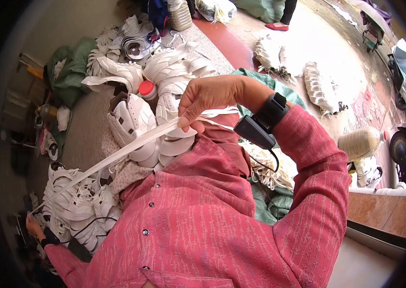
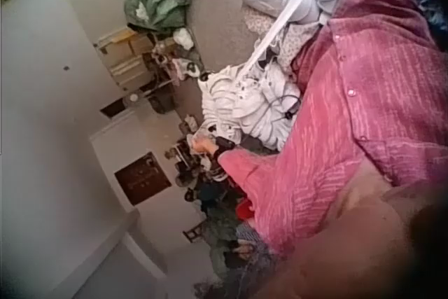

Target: The recorder is lacing a white sneaker while sitting in a shoe manufacturing area surrounded by many other shoe components.

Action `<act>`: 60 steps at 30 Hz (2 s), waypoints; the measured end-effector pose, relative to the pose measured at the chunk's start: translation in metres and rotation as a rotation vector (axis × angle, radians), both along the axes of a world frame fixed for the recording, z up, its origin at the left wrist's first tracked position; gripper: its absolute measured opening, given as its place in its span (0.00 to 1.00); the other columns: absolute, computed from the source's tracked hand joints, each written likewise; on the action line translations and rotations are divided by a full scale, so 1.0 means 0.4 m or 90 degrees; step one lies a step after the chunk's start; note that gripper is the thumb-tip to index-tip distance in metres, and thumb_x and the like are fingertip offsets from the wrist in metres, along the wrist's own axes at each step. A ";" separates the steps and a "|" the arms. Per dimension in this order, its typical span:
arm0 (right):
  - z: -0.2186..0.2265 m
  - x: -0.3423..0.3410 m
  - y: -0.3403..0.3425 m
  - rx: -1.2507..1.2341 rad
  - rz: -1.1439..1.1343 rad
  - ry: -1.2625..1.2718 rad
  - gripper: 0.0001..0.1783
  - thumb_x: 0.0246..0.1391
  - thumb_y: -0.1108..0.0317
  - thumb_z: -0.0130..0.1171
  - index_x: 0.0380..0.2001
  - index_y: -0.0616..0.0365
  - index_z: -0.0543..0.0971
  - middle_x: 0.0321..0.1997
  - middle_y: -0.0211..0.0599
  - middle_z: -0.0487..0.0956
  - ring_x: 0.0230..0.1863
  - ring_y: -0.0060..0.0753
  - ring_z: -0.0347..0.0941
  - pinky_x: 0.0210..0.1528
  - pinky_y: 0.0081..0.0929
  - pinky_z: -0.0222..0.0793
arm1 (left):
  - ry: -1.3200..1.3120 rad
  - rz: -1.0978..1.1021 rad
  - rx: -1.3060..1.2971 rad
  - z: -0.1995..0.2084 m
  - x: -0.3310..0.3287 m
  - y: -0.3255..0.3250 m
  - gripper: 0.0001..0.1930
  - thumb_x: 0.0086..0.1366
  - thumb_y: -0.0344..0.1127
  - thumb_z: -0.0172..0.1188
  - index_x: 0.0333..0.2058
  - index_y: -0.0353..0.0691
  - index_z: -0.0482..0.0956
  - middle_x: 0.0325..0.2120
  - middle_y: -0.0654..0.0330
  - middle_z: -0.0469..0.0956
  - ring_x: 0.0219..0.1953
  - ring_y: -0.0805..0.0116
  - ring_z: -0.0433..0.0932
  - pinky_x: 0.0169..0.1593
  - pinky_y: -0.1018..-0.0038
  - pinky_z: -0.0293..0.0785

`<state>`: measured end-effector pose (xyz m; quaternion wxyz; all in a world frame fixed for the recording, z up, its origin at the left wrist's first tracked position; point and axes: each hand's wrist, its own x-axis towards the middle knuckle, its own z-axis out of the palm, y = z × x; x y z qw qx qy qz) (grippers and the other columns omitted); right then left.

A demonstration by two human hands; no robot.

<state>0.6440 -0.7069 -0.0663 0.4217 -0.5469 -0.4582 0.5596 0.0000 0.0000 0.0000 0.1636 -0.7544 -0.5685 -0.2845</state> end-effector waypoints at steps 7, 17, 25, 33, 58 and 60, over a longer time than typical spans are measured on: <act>0.040 -0.051 0.043 0.046 -0.054 -0.038 0.11 0.54 0.63 0.63 0.33 0.61 0.84 0.20 0.27 0.80 0.25 0.15 0.71 0.29 0.16 0.63 | -0.183 -0.245 -0.206 -0.043 0.101 -0.128 0.11 0.60 0.32 0.58 0.39 0.32 0.81 0.29 0.57 0.80 0.29 0.71 0.77 0.28 0.76 0.72; 0.014 -0.151 0.148 0.006 -0.014 -0.024 0.13 0.54 0.62 0.64 0.31 0.63 0.83 0.22 0.29 0.81 0.25 0.15 0.72 0.30 0.16 0.64 | 0.064 -0.824 -0.706 -0.084 0.903 -0.938 0.40 0.43 0.33 0.73 0.57 0.33 0.68 0.55 0.52 0.72 0.60 0.62 0.66 0.63 0.68 0.60; 0.036 -0.161 0.139 0.059 0.003 -0.019 0.12 0.54 0.63 0.64 0.32 0.63 0.84 0.23 0.33 0.82 0.24 0.16 0.75 0.31 0.16 0.67 | -0.258 -0.903 -1.271 -0.125 1.109 -1.196 0.44 0.51 0.32 0.73 0.63 0.31 0.56 0.46 0.53 0.74 0.48 0.69 0.75 0.53 0.74 0.70; -0.005 -0.152 0.104 0.020 -0.017 -0.004 0.13 0.54 0.63 0.64 0.35 0.63 0.83 0.22 0.31 0.82 0.26 0.14 0.74 0.30 0.16 0.66 | -0.035 -0.730 -1.145 -0.080 1.085 -1.193 0.11 0.61 0.38 0.65 0.33 0.34 0.81 0.24 0.68 0.77 0.27 0.84 0.71 0.32 0.86 0.65; -0.045 -0.049 0.058 -0.040 -0.061 -0.006 0.12 0.53 0.62 0.66 0.32 0.62 0.84 0.23 0.28 0.82 0.27 0.14 0.72 0.32 0.15 0.66 | -0.577 -0.601 -0.897 -0.061 0.803 -0.777 0.09 0.64 0.35 0.61 0.28 0.37 0.75 0.13 0.74 0.60 0.11 0.87 0.49 0.15 0.85 0.41; -0.034 -0.050 0.059 -0.071 -0.061 -0.027 0.13 0.53 0.62 0.65 0.34 0.62 0.84 0.23 0.29 0.83 0.28 0.14 0.73 0.37 0.15 0.66 | -0.589 -0.598 -0.892 -0.059 0.785 -0.754 0.09 0.64 0.35 0.61 0.28 0.38 0.75 0.13 0.74 0.59 0.11 0.87 0.49 0.14 0.85 0.41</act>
